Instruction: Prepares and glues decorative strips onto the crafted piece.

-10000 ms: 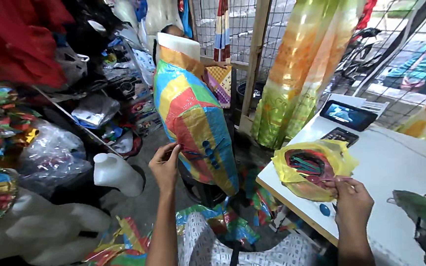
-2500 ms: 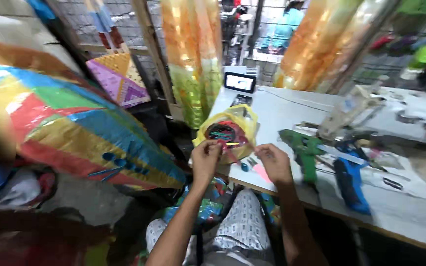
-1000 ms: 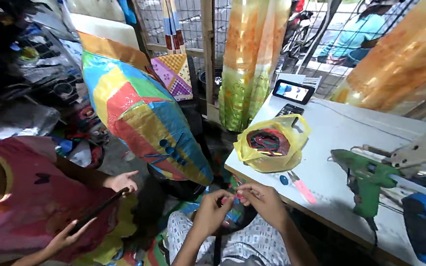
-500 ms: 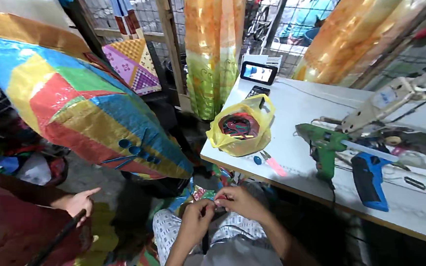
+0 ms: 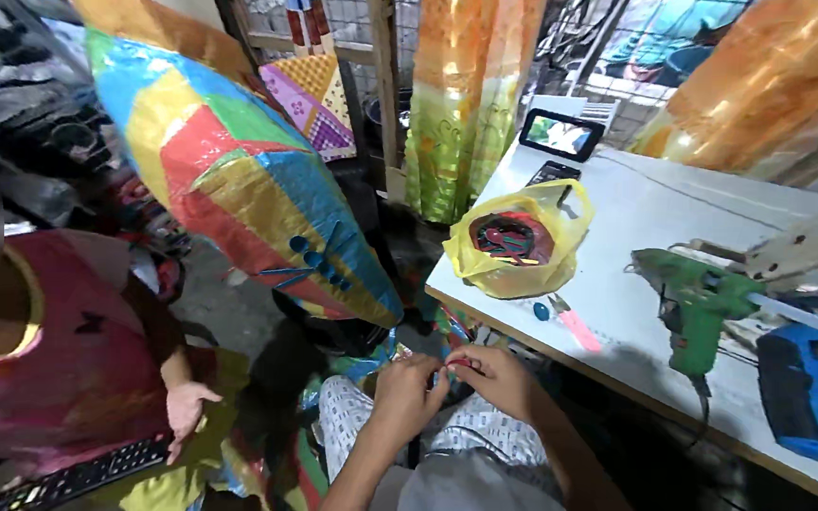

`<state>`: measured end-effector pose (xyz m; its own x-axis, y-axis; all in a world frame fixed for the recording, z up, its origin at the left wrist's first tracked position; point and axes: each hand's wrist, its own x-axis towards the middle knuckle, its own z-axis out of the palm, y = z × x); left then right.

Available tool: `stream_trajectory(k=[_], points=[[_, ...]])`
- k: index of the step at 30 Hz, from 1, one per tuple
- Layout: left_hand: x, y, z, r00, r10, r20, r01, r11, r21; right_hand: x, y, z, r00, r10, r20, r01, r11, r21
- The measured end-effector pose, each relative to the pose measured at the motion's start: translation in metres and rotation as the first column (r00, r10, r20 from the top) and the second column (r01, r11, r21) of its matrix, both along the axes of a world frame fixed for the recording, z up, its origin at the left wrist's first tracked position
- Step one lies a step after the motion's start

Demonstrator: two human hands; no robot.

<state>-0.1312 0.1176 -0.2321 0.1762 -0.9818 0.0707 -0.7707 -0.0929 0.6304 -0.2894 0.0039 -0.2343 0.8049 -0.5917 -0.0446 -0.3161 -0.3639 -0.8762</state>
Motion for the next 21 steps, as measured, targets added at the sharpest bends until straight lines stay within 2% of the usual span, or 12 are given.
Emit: stream_trajectory(k=[9,12,15,21], points=[[0.002,-0.004,0.0,1.0,0.008,0.021,-0.005,0.991,-0.132,0.002,0.0,0.0,0.994,-0.092,0.06,0.098,0.99,-0.1],[0.012,-0.007,0.002,0.999,-0.033,-0.031,0.028,0.987,-0.159,0.002,-0.006,0.001,0.987,-0.126,0.103,0.138,0.983,-0.117],[0.02,-0.007,0.013,0.987,-0.047,-0.153,0.028,0.991,-0.128,0.002,-0.01,0.007,0.983,-0.152,0.101,0.161,0.983,-0.091],[0.021,-0.007,0.016,0.964,0.006,-0.266,-0.036,0.993,-0.108,0.005,-0.011,0.009,0.978,-0.176,0.115,0.188,0.977,-0.104]])
